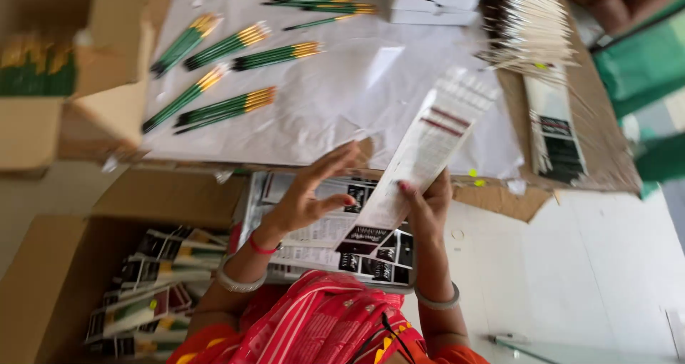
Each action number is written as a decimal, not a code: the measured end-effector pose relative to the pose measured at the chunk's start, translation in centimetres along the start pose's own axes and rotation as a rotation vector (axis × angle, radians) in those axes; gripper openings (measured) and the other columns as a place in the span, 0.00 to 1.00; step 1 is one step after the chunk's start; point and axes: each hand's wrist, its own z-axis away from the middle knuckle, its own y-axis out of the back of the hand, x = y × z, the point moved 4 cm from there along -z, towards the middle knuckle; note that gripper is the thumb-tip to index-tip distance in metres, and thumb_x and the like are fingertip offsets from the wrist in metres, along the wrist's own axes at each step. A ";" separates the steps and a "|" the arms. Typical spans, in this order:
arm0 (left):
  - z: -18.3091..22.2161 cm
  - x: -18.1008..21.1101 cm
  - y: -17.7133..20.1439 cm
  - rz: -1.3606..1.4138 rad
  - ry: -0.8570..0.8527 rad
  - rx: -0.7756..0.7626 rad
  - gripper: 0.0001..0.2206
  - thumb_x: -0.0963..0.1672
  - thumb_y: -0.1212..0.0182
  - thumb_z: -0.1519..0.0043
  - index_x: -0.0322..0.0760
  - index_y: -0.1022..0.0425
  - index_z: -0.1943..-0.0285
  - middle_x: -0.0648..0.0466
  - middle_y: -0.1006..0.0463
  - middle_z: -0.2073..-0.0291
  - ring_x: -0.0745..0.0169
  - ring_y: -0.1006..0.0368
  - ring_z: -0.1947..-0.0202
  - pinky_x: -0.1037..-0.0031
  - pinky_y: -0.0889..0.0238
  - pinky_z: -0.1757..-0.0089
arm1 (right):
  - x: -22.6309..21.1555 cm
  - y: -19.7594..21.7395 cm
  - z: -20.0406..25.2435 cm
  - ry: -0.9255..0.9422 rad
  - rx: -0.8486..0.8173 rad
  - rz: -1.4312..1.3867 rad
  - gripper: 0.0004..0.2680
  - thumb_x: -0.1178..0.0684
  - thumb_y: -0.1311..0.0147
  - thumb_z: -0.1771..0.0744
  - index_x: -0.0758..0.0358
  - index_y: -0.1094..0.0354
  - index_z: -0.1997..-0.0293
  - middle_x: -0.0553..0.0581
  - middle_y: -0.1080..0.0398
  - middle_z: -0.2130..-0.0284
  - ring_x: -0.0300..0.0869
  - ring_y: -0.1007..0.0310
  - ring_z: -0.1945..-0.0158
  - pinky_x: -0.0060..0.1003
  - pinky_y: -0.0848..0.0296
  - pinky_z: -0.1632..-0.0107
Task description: The person picks up paintbrushes from a table and places them into plastic sleeves, then organizes the sleeved brushes into boxes.
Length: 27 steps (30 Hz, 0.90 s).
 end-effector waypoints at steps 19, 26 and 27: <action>9.7 -4.1 2.3 -0.080 0.209 0.071 0.18 0.41 0.29 0.39 0.34 0.28 0.43 0.50 0.17 0.50 0.60 0.17 0.51 0.72 0.22 0.49 | 7.3 -10.4 2.1 0.027 -0.446 0.670 0.15 0.48 0.53 0.27 0.65 0.30 0.72 0.50 0.32 0.83 0.33 0.43 0.83 0.34 0.46 0.79; 12.9 -2.0 5.3 -0.261 0.305 0.036 0.10 0.42 0.31 0.39 0.32 0.18 0.53 0.47 0.14 0.61 0.57 0.17 0.64 0.68 0.25 0.62 | 10.5 -16.3 -1.8 -0.011 -1.027 0.707 0.16 0.49 0.59 0.30 0.61 0.26 0.72 0.54 0.33 0.86 0.40 0.40 0.85 0.40 0.40 0.79; 13.1 -2.4 5.1 -0.243 0.462 -0.020 0.10 0.43 0.33 0.38 0.32 0.19 0.52 0.48 0.15 0.62 0.57 0.17 0.68 0.68 0.26 0.66 | 7.2 -20.6 -3.4 0.147 -1.066 0.695 0.11 0.51 0.56 0.28 0.65 0.27 0.59 0.60 0.28 0.71 0.47 0.32 0.69 0.44 0.33 0.65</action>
